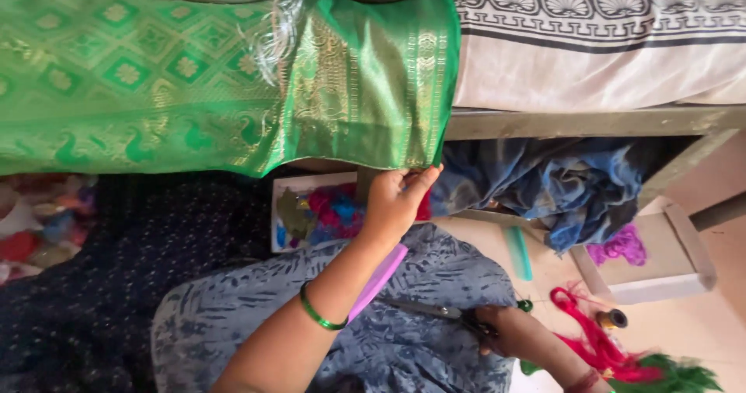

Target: Sewing decorative tassels onto the border of a green silk saree.

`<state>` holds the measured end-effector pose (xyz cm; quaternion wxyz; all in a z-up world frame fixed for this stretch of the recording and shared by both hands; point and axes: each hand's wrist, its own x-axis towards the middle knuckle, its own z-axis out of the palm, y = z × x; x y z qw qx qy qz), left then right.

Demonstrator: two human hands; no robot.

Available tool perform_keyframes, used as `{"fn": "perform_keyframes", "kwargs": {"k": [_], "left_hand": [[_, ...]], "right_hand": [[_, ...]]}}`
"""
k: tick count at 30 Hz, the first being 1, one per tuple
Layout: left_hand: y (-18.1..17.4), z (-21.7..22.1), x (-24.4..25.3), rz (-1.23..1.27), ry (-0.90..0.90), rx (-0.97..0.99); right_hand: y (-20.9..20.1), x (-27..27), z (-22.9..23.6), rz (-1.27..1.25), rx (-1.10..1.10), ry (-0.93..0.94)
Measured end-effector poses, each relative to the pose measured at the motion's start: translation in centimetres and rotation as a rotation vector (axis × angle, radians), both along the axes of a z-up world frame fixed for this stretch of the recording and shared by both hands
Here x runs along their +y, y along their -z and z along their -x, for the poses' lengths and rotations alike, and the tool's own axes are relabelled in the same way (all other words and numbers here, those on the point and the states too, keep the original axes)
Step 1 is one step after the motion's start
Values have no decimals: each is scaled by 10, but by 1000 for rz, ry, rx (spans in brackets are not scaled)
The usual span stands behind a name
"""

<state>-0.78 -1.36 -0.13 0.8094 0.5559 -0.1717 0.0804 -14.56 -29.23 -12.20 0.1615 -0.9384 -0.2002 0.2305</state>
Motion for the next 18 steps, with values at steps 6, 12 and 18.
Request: {"fn": "perform_keyframes", "kwargs": {"k": [6, 12, 18], "left_hand": [[15, -8, -6, 51, -5, 41], [9, -7, -7, 119, 16, 75], [-17, 3, -4, 166, 90, 1]], "right_hand": [[0, 1, 3, -13, 36, 75], [4, 1, 2, -1, 1, 50], [13, -6, 1, -13, 1, 45]]}}
